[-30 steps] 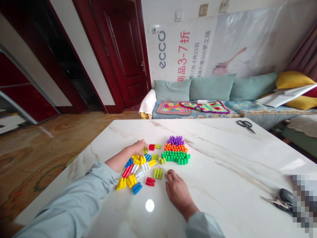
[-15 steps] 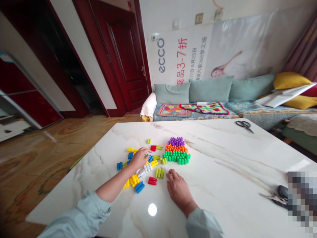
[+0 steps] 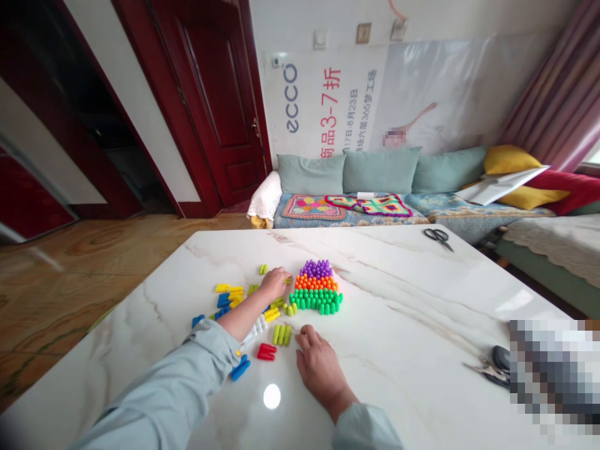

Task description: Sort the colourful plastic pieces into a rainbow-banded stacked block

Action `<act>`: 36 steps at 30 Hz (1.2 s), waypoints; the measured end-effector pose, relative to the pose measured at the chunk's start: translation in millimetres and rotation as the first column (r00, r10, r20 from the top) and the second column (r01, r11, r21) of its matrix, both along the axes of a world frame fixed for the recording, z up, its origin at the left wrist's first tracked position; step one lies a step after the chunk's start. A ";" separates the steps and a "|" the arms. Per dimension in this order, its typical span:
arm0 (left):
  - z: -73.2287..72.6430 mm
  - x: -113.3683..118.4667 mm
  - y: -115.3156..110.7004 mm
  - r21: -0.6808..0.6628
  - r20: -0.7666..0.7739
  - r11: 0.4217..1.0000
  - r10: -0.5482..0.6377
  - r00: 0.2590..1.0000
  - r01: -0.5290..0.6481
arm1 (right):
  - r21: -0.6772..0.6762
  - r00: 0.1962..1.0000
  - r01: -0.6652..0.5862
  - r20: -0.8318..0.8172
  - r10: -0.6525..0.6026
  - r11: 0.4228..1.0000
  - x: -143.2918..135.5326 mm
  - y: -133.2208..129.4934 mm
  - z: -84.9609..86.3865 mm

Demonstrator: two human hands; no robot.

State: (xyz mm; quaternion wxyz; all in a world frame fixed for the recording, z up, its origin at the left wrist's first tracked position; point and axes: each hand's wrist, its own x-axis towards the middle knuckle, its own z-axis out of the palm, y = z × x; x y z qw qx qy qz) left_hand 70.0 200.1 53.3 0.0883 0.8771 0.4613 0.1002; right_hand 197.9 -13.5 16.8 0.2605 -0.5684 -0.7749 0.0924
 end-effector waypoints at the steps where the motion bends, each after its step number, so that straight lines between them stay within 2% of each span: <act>1: 0.6 -0.7 -2.0 0.010 0.014 1.000 0.002 1.000 -0.002 | 0.002 1.000 0.001 0.000 -0.001 1.000 -0.1 -0.1 0.3; 7: 10.6 -24.4 -25.5 0.040 0.091 0.999 -0.012 0.996 0.008 | 0.025 0.999 0.009 0.033 -0.010 1.000 -0.9 -0.2 0.4; 13: 9.1 -49.8 -48.2 -0.042 0.028 0.996 -0.074 0.997 0.075 | 0.040 0.999 0.016 0.051 -0.018 0.999 -1.1 0.3 -0.1; 22: 7.8 -41.3 -54.8 -0.105 -0.003 0.995 -0.004 1.000 0.004 | 0.121 1.000 -0.005 0.016 0.003 0.993 2.3 1.6 -7.2; 26: 8.1 -40.9 -54.3 -0.084 0.064 0.996 0.011 0.998 -0.005 | 0.108 1.000 0.001 0.009 -0.002 0.994 2.1 2.2 -7.7; 30: 10.0 -52.1 -61.2 -0.045 0.166 0.999 -0.010 0.986 0.018 | 0.093 1.000 0.000 0.018 -0.001 0.996 1.3 2.1 -6.0; 36: 12.2 -83.0 -96.3 -0.013 0.295 0.999 -0.045 0.954 0.051 | 0.077 0.999 -0.001 0.049 -0.002 0.997 0.9 0.5 -1.2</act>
